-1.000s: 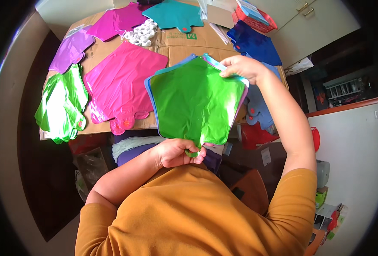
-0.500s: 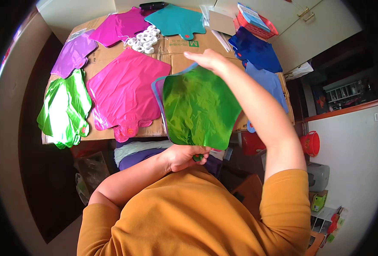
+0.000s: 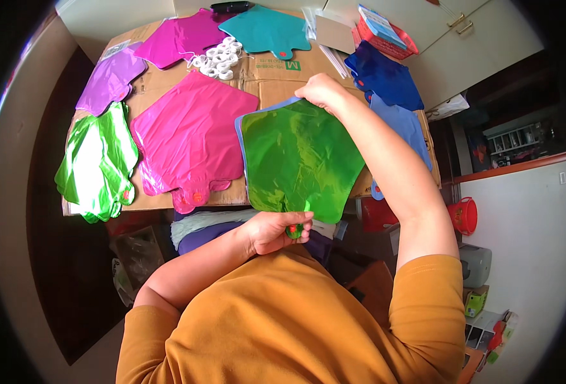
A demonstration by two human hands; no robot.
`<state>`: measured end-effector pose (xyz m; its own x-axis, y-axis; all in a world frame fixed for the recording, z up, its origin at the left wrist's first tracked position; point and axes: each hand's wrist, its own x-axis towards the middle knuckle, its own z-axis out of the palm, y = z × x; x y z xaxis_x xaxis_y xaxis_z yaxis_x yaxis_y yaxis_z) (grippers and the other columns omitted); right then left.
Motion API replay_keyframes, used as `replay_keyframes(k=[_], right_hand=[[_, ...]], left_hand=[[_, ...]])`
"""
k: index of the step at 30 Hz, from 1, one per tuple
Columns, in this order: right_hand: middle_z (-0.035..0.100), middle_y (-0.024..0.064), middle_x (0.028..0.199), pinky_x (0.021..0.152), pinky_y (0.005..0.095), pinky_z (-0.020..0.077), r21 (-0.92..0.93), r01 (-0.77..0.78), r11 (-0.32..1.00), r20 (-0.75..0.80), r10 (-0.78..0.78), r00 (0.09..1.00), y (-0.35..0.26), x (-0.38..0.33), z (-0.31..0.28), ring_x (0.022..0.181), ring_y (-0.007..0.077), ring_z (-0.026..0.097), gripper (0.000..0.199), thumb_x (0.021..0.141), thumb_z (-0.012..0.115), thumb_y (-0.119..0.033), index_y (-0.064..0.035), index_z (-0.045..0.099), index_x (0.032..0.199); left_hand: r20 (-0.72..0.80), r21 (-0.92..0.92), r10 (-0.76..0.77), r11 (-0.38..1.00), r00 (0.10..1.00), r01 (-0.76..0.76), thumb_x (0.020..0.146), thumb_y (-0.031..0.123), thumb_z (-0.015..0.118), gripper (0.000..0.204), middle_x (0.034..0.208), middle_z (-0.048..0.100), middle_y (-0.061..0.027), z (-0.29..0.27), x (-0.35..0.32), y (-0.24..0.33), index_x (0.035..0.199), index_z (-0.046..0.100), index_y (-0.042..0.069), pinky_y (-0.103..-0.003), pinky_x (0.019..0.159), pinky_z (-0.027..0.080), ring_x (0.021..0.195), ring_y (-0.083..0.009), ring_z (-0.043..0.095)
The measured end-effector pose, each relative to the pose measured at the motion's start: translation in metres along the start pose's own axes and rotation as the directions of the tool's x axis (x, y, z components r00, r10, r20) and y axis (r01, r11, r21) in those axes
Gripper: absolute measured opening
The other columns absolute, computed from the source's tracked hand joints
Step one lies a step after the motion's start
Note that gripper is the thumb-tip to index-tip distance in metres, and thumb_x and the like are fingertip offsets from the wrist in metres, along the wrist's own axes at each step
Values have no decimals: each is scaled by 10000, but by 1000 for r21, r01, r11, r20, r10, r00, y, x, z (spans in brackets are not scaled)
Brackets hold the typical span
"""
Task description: Folding and packaging star-shaped foil balloons into plastic sleeves with cardboard inserts.
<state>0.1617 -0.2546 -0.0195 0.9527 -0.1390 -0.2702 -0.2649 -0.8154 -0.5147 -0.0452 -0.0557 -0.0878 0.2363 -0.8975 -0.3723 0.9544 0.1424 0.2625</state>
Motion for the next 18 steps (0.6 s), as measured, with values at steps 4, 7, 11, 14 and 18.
replay_keyframes(k=[4, 7, 11, 14, 18], right_hand=[[630, 158, 674, 558, 376, 466, 205, -26, 978, 49, 17, 999, -6, -8, 1, 599, 226, 603, 312, 729, 733, -279, 24, 668, 699], [682, 228, 789, 681, 375, 535, -112, -30, 993, -56, 24, 998, -16, -11, -5, 753, 306, 687, 205, 703, 702, -173, 30, 675, 719], [676, 263, 800, 704, 381, 543, -125, 8, 992, -156, -28, 987, 1, 5, 1, 833, 342, 695, 100, 685, 614, -40, 51, 653, 697], [676, 241, 771, 666, 373, 535, -35, 37, 999, -77, -40, 996, 9, 11, -4, 745, 307, 686, 208, 708, 699, -134, 67, 649, 690], [663, 123, 741, 615, 344, 514, 123, -77, 989, 169, 56, 984, 1, 5, -22, 671, 194, 630, 270, 740, 788, -220, 6, 668, 826]], left_hand=[[17, 20, 12, 1000, 1000, -13, 918, 195, 650, 136, 848, 616, -24, -4, 0, -1, 940, 606, 68, -282, 808, 493, 839, -131, 597], [-12, 66, 16, 998, 1000, -15, 923, 202, 641, 151, 882, 628, -36, 7, 1, 2, 971, 611, 63, -301, 831, 496, 865, -140, 605], [-19, -28, -18, 999, 1000, 18, 918, 180, 633, 174, 945, 651, -82, 20, -7, 11, 1020, 601, 43, -388, 893, 502, 921, -197, 627], [-32, -43, -38, 998, 999, 36, 915, 184, 641, 189, 930, 644, -77, 23, -7, 12, 1041, 587, 53, -380, 870, 503, 882, -189, 623], [3, -45, -31, 999, 1000, 31, 915, 219, 651, 189, 919, 649, -49, 8, -2, 10, 1013, 591, 69, -331, 848, 506, 881, -153, 614]])
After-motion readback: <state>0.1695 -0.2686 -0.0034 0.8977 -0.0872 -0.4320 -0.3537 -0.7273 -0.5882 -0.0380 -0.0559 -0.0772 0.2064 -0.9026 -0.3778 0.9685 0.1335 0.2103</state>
